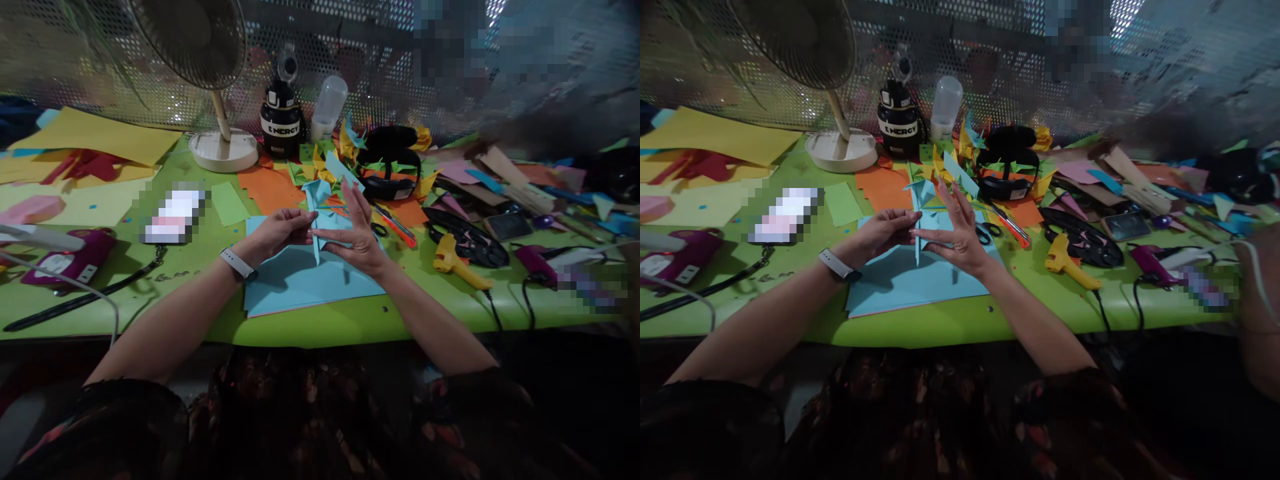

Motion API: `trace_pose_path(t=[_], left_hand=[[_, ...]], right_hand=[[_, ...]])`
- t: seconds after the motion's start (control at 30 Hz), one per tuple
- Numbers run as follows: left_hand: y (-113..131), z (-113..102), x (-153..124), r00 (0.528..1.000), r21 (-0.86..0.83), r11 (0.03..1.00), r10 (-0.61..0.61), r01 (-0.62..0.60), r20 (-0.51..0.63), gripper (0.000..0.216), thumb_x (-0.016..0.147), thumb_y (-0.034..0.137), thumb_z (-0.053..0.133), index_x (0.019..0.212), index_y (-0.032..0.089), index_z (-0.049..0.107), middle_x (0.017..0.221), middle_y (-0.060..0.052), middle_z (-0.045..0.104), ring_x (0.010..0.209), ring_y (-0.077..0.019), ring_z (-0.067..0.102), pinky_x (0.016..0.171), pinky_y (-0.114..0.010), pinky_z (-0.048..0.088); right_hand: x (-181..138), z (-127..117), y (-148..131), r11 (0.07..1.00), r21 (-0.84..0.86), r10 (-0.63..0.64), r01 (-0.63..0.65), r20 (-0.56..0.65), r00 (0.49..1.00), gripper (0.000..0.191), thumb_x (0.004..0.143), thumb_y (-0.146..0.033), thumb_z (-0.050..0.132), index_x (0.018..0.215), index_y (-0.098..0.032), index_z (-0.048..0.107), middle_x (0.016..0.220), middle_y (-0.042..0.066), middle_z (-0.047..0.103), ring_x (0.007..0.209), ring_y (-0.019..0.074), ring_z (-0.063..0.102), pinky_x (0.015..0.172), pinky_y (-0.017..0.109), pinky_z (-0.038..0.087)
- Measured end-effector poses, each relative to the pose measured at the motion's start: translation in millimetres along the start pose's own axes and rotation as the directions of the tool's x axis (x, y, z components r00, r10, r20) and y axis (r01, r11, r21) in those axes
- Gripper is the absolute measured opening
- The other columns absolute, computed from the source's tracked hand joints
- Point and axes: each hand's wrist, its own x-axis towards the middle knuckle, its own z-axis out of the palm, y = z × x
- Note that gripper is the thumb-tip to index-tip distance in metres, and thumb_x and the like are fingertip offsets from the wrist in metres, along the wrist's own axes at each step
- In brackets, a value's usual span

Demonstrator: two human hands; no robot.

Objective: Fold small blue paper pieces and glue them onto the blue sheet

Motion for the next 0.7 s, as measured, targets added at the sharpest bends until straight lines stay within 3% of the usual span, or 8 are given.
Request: trace_pose_path(t=[0.13, 0.3, 0.5, 0.7], left_hand=[[-1.0, 0.6, -0.5, 1.000, 0.021, 1.000, 0.013, -0.013, 0.012, 0.026, 0.071, 0.035, 0.084, 0.069, 0.016, 0.067, 0.060, 0.002, 0.061, 0.053, -0.0083, 0.058, 0.062, -0.024, 0.054], [-4.1, 6.5, -1.8, 0.999, 0.003, 0.999, 0.048, -0.048, 0.002, 0.033, 0.068, 0.041, 0.086, 0.070, 0.015, 0.065, 0.062, 0.002, 0.064, 0.054, -0.0080, 0.060, 0.059, -0.022, 0.053], [-9.3, 19.7, -5.4, 0.991, -0.096, 0.987, 0.120, -0.126, -0.067, 0.032, 0.071, 0.038, 0.084, 0.074, 0.015, 0.063, 0.062, 0.005, 0.062, 0.058, -0.0069, 0.062, 0.069, -0.023, 0.058], [-13.0, 24.0, -5.4, 0.989, -0.177, 0.975, 0.125, -0.137, -0.078, 0.027, 0.075, 0.037, 0.080, 0.082, 0.016, 0.065, 0.070, 0.000, 0.070, 0.068, -0.0131, 0.069, 0.079, -0.033, 0.059]], right_hand=[[-0.3, -2.3, -4.3, 0.990, 0.119, 0.063, -0.072, 0.072, 0.995, 0.018, 0.087, -0.038, 0.069, 0.100, -0.048, 0.076, 0.131, -0.005, 0.064, 0.139, 0.0267, 0.044, 0.112, 0.058, 0.042], [0.2, -0.9, -3.0, 0.970, 0.208, 0.118, -0.127, 0.054, 0.992, 0.011, 0.085, -0.036, 0.072, 0.092, -0.044, 0.078, 0.123, -0.002, 0.068, 0.132, 0.0249, 0.053, 0.106, 0.052, 0.048], [3.1, 4.9, -2.6, 0.974, 0.160, 0.176, -0.162, -0.080, 0.981, 0.010, 0.088, -0.036, 0.068, 0.081, -0.033, 0.074, 0.130, 0.000, 0.065, 0.137, 0.0248, 0.047, 0.113, 0.051, 0.038], [6.6, 8.2, -4.3, 0.992, 0.086, 0.108, -0.093, -0.192, 0.975, 0.021, 0.090, -0.032, 0.063, 0.071, -0.024, 0.065, 0.146, 0.000, 0.051, 0.148, 0.0271, 0.028, 0.120, 0.053, 0.024]])
